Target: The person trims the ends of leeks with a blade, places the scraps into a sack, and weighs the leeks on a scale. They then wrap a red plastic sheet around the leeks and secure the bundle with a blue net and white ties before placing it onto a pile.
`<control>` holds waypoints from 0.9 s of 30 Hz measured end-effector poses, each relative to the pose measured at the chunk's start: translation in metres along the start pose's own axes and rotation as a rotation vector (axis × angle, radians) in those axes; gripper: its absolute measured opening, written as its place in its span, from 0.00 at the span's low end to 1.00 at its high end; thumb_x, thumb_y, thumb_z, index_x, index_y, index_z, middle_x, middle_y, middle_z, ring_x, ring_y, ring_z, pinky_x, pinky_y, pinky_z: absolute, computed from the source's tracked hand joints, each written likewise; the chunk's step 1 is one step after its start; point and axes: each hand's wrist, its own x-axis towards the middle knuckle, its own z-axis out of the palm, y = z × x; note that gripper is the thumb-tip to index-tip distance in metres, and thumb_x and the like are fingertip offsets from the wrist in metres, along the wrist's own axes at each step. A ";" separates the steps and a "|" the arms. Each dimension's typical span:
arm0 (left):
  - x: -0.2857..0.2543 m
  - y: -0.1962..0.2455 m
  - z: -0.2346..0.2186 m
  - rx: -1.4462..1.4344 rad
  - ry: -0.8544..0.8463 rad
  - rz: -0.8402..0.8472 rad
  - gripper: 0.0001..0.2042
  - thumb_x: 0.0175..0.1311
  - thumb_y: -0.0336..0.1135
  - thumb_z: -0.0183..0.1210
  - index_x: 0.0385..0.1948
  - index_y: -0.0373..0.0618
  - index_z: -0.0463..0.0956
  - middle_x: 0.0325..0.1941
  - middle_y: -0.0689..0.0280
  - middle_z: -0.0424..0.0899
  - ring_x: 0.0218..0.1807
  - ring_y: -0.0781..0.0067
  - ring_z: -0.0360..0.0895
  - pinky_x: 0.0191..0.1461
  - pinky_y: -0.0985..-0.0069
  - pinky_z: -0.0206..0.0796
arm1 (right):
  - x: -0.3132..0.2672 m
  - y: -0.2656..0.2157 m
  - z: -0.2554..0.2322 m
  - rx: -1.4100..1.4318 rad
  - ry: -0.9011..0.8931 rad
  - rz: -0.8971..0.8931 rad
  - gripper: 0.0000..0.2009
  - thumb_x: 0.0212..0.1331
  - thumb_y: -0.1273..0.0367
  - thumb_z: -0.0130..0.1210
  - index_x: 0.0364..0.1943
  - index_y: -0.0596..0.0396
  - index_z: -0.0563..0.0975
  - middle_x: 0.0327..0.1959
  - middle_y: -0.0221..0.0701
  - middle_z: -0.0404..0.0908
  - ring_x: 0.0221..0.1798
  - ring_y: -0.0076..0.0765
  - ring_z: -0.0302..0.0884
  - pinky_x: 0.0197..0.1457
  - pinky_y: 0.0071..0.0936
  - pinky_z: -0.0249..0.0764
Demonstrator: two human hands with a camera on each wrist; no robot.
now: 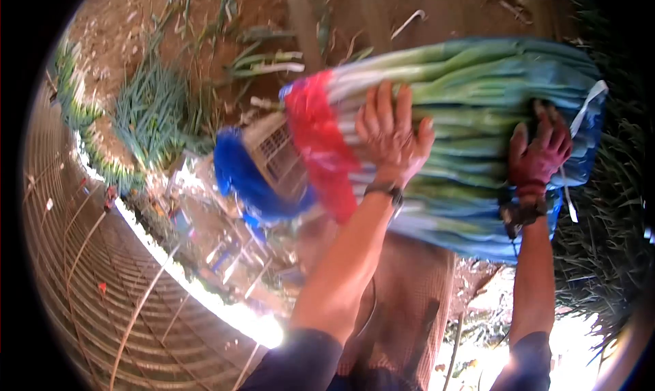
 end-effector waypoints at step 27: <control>-0.500 -0.230 -0.202 -0.418 -0.772 -0.547 0.13 0.63 0.40 0.57 0.40 0.42 0.84 0.38 0.52 0.85 0.43 0.47 0.81 0.49 0.48 0.71 | -0.084 -0.117 -0.044 -0.015 -0.363 -0.269 0.22 0.68 0.62 0.53 0.60 0.63 0.75 0.55 0.54 0.80 0.59 0.60 0.77 0.62 0.47 0.73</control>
